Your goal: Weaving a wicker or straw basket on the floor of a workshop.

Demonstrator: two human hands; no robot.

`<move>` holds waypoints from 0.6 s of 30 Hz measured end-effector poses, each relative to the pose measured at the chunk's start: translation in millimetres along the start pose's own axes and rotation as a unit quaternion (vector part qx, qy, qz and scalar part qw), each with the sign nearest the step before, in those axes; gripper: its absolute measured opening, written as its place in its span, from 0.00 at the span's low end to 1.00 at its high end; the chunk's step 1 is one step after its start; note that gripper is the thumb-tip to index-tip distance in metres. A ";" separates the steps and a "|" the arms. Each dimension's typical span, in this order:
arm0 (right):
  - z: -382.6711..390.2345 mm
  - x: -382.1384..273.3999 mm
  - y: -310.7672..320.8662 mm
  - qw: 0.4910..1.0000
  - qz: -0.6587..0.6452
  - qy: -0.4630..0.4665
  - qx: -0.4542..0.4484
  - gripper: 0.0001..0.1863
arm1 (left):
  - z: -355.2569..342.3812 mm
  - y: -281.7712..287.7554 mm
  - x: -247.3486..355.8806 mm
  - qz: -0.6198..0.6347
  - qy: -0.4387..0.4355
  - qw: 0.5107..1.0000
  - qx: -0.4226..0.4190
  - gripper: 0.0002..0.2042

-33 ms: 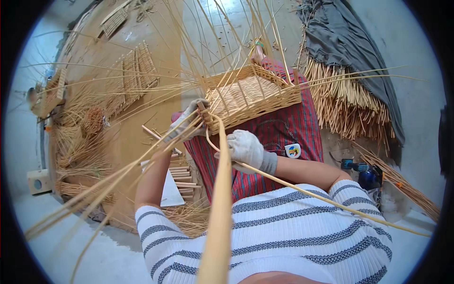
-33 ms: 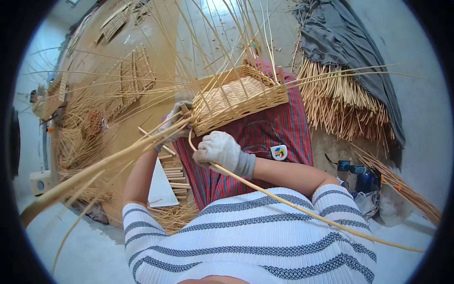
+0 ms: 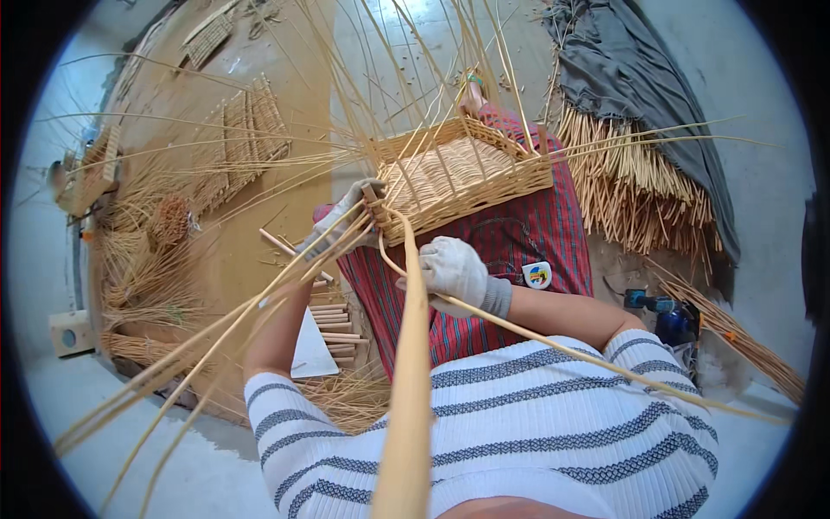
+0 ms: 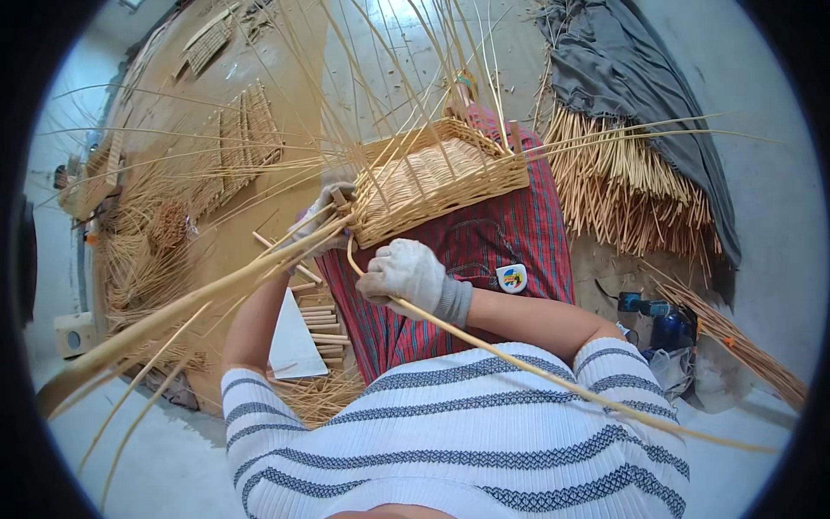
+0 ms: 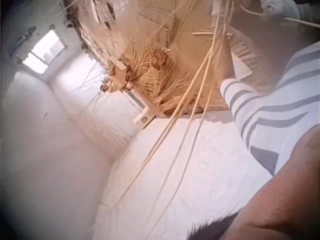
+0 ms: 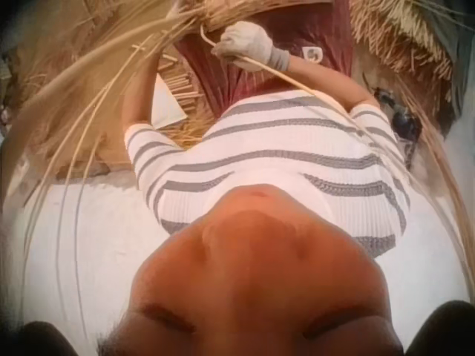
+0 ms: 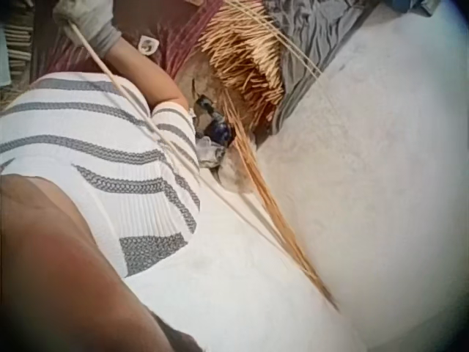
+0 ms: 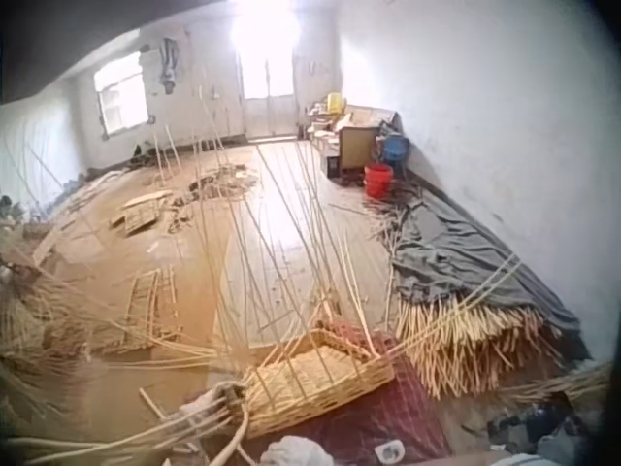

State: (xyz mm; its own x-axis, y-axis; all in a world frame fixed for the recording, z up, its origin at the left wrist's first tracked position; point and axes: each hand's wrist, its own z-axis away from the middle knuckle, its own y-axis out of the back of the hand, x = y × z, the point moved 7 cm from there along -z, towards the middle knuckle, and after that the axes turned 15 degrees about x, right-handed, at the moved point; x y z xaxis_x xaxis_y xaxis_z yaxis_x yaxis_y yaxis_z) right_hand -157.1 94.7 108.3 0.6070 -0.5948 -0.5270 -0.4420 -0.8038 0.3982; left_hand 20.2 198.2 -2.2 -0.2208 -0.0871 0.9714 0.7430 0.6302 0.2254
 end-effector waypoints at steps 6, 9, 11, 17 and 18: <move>4.5 6.4 16.4 0.999 0.018 -0.046 0.006 0.07 | -17.7 3.2 -11.4 0.056 -0.016 0.998 -0.022 0.30; 10.5 34.0 34.2 0.989 0.010 -0.130 0.062 0.12 | -17.6 3.5 -8.8 -0.013 -0.153 0.988 -0.025 0.29; 20.8 69.6 46.7 0.962 0.057 -0.233 0.129 0.14 | -14.0 3.5 -9.8 -0.044 -0.185 0.982 -0.006 0.27; 83.0 173.5 23.6 0.763 -0.141 -0.596 0.206 0.13 | -0.1 -11.4 -14.2 0.156 -0.021 0.986 0.046 0.26; 89.9 178.1 19.4 0.735 -0.156 -0.623 0.218 0.14 | 1.6 -15.1 -11.0 0.123 -0.026 0.990 0.069 0.28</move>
State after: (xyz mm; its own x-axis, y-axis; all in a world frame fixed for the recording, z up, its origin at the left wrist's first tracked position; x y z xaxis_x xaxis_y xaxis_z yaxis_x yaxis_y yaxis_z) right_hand -116.9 -27.7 -45.3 -0.2320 0.2911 -0.9281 -0.7448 -0.6669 -0.0230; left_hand 10.4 190.9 -16.4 -0.0785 0.1185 0.9898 0.6863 0.7266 -0.0325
